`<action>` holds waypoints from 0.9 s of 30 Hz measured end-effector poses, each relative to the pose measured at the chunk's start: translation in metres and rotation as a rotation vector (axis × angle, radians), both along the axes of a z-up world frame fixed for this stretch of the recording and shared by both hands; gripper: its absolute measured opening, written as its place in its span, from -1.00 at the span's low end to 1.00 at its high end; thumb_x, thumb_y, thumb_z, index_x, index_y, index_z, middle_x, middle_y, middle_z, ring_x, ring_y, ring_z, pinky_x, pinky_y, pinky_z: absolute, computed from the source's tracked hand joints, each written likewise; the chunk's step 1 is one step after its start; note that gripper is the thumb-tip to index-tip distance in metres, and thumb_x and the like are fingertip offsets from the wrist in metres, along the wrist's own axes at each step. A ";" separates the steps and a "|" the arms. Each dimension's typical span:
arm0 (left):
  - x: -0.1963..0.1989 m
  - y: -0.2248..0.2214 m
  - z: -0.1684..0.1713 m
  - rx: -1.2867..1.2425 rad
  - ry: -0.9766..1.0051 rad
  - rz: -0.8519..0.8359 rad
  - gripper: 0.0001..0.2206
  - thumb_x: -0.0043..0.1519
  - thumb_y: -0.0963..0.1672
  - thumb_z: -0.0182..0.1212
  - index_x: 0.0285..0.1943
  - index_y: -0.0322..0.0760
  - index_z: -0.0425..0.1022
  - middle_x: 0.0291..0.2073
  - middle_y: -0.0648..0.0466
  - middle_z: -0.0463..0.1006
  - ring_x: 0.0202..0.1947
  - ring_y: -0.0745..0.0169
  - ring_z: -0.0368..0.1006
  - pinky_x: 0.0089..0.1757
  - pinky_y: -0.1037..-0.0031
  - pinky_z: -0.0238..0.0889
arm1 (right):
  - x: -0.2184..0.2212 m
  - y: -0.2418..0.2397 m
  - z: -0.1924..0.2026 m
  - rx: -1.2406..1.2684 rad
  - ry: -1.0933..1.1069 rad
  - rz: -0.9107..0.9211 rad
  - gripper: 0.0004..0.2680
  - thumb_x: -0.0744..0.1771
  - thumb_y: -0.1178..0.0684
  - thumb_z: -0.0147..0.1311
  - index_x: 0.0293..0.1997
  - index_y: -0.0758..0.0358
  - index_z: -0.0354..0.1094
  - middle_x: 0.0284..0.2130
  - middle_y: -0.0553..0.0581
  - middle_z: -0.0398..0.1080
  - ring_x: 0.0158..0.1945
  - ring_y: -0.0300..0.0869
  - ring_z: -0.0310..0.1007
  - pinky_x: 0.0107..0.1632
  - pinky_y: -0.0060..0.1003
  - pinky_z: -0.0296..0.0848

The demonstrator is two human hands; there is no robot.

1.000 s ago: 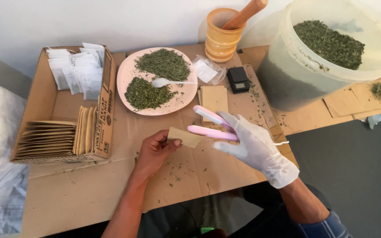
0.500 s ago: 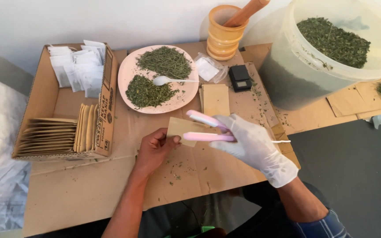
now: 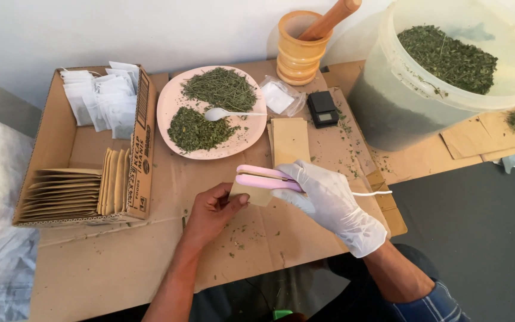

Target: Folding and heat-sealing small tea bags using a hair straightener as a sealer.

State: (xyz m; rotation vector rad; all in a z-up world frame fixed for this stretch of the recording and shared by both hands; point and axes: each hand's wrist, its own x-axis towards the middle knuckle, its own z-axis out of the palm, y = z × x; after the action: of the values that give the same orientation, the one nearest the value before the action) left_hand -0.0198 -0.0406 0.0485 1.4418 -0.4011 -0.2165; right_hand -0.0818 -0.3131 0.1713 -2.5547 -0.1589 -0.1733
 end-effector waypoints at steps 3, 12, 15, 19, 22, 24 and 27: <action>0.002 -0.001 -0.003 0.010 -0.002 -0.012 -0.81 0.37 -0.21 0.45 0.13 -0.39 0.76 -0.08 -0.16 0.82 0.04 0.16 0.62 -0.02 0.16 0.65 | 0.000 -0.001 0.000 -0.015 -0.004 -0.005 -0.67 0.36 -0.28 0.33 0.26 -0.27 0.49 -0.13 -0.15 0.60 -0.03 -0.19 0.70 0.08 -0.21 0.64; -0.009 -0.001 0.036 0.032 -0.048 -0.019 -0.71 0.36 -0.17 0.47 0.25 -0.36 0.72 -0.05 -0.16 0.81 0.04 0.20 0.53 0.02 0.14 0.56 | 0.002 0.002 0.003 -0.036 -0.023 0.010 -0.72 0.38 -0.28 0.29 0.22 -0.25 0.54 -0.16 -0.18 0.61 -0.11 -0.22 0.67 0.02 -0.25 0.63; -0.003 0.006 0.040 0.030 -0.159 -0.005 -0.43 0.27 -0.10 0.57 0.49 -0.27 0.53 0.10 -0.13 0.75 0.10 0.12 0.48 0.14 0.13 0.37 | 0.001 0.006 0.009 -0.060 -0.035 0.035 -0.72 0.38 -0.28 0.29 0.20 -0.23 0.55 -0.19 -0.15 0.61 -0.11 -0.20 0.67 0.01 -0.23 0.64; 0.000 0.008 0.031 -0.019 -0.195 -0.018 -0.26 0.22 -0.08 0.61 0.61 -0.23 0.39 0.21 -0.19 0.69 0.19 0.04 0.46 0.24 0.11 0.24 | 0.001 0.008 0.005 -0.108 -0.048 0.086 -0.71 0.37 -0.29 0.30 0.19 -0.19 0.56 -0.16 -0.15 0.61 -0.08 -0.18 0.67 0.00 -0.22 0.64; -0.003 0.006 0.031 -0.066 -0.218 -0.029 -0.25 0.19 -0.06 0.64 0.60 -0.23 0.42 0.24 -0.15 0.70 0.20 0.13 0.52 0.19 0.20 0.32 | 0.002 0.007 -0.002 -0.133 -0.074 0.114 -0.72 0.38 -0.29 0.29 0.20 -0.20 0.57 -0.16 -0.17 0.61 -0.08 -0.19 0.66 -0.03 -0.25 0.64; -0.006 0.001 0.034 -0.101 -0.227 -0.027 -0.30 0.20 -0.09 0.64 0.56 -0.28 0.47 0.20 -0.17 0.72 0.12 0.15 0.57 0.11 0.22 0.42 | 0.002 0.007 -0.007 -0.160 -0.070 0.123 -0.71 0.37 -0.31 0.28 0.19 -0.22 0.56 -0.15 -0.21 0.61 -0.06 -0.22 0.66 -0.01 -0.25 0.64; -0.010 -0.001 0.042 -0.134 -0.214 -0.011 -0.39 0.23 -0.13 0.61 0.49 -0.34 0.54 0.15 -0.19 0.75 0.11 0.09 0.62 0.08 0.20 0.46 | 0.002 0.013 -0.007 -0.160 -0.060 0.152 -0.74 0.37 -0.28 0.29 0.17 -0.25 0.56 -0.18 -0.21 0.60 -0.09 -0.21 0.64 -0.02 -0.24 0.64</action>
State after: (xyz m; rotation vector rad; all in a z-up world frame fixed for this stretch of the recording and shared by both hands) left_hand -0.0296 -0.0416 0.0909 1.3355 -0.5873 -0.0425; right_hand -0.0795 -0.3006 0.1643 -2.6834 -0.4029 -0.1854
